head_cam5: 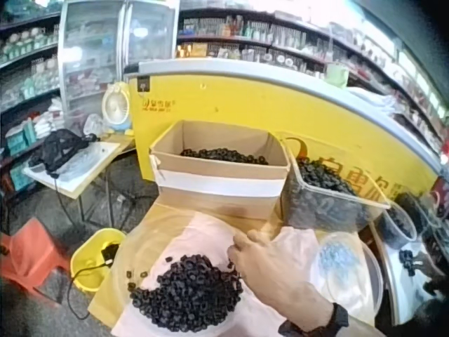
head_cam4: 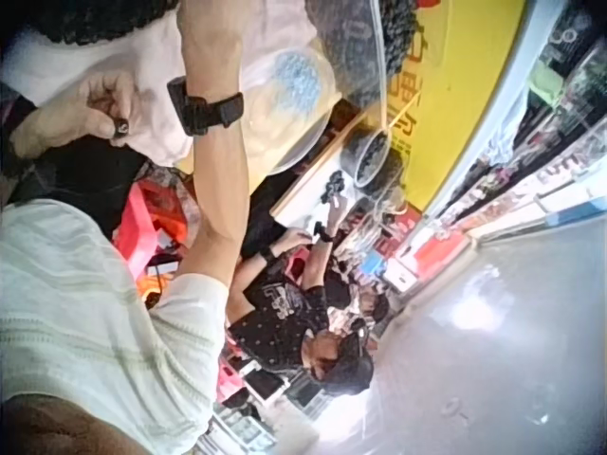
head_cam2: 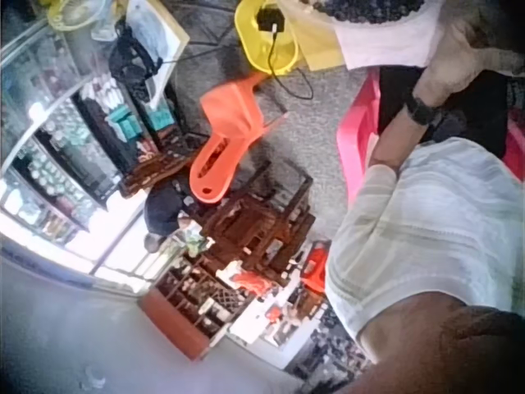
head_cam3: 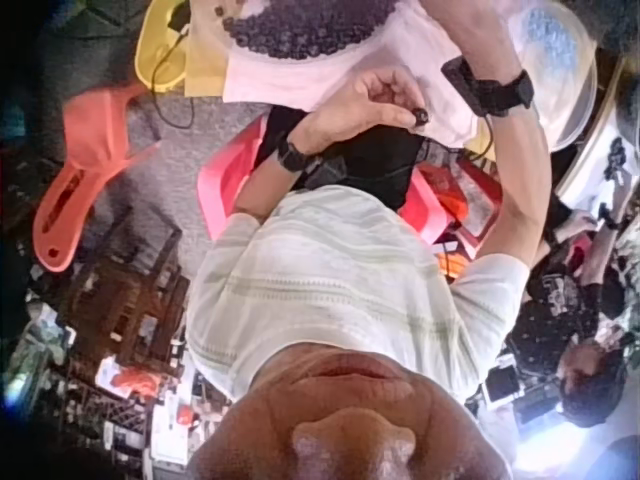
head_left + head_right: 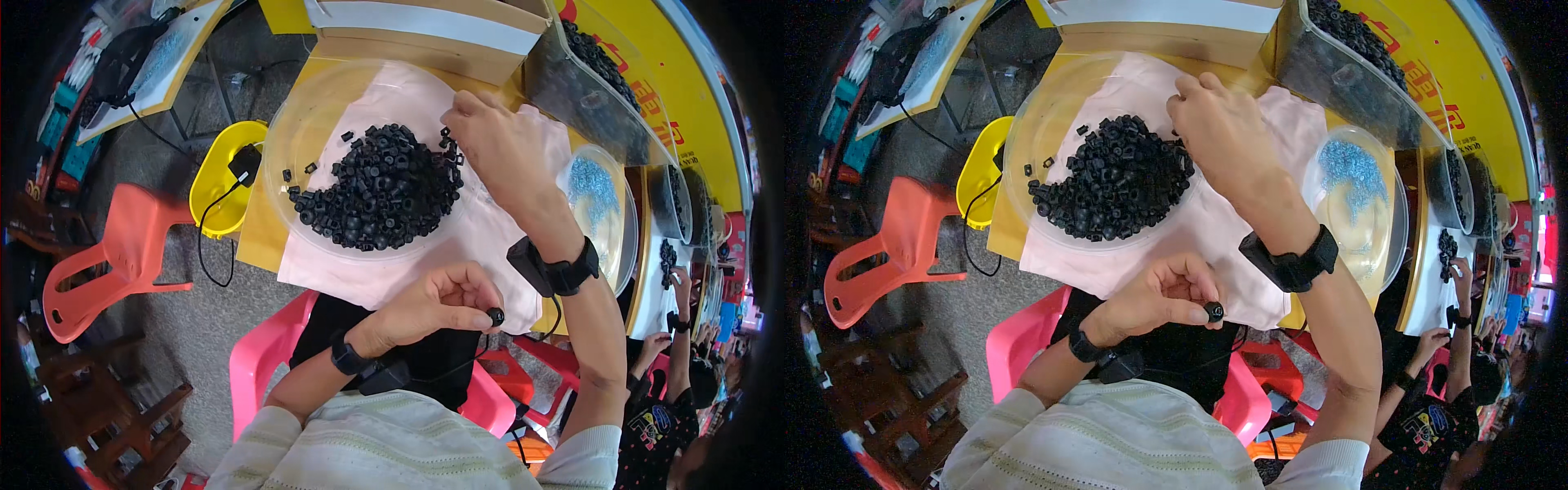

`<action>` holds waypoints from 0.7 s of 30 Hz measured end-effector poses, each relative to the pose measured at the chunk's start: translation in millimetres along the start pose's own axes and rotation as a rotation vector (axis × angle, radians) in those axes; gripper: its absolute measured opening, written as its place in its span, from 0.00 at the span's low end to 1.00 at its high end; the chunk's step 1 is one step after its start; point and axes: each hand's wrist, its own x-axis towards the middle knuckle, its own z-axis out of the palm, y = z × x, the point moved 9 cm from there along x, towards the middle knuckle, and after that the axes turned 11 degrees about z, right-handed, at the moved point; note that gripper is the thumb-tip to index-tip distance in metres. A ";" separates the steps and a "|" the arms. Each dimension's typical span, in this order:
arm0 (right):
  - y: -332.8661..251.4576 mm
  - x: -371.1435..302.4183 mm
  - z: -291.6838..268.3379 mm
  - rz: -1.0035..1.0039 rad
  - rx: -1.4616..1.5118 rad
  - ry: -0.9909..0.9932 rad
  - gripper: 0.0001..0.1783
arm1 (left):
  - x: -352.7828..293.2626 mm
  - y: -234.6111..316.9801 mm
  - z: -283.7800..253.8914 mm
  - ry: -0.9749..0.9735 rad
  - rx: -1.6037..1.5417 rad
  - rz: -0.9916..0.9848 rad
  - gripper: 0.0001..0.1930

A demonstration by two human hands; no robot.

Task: Manually press small black plastic parts together to assemble a component.

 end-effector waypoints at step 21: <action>11.4 -11.5 -9.2 0.244 0.744 -0.208 0.07 | -1.0 0.3 -3.6 0.016 0.032 0.047 0.11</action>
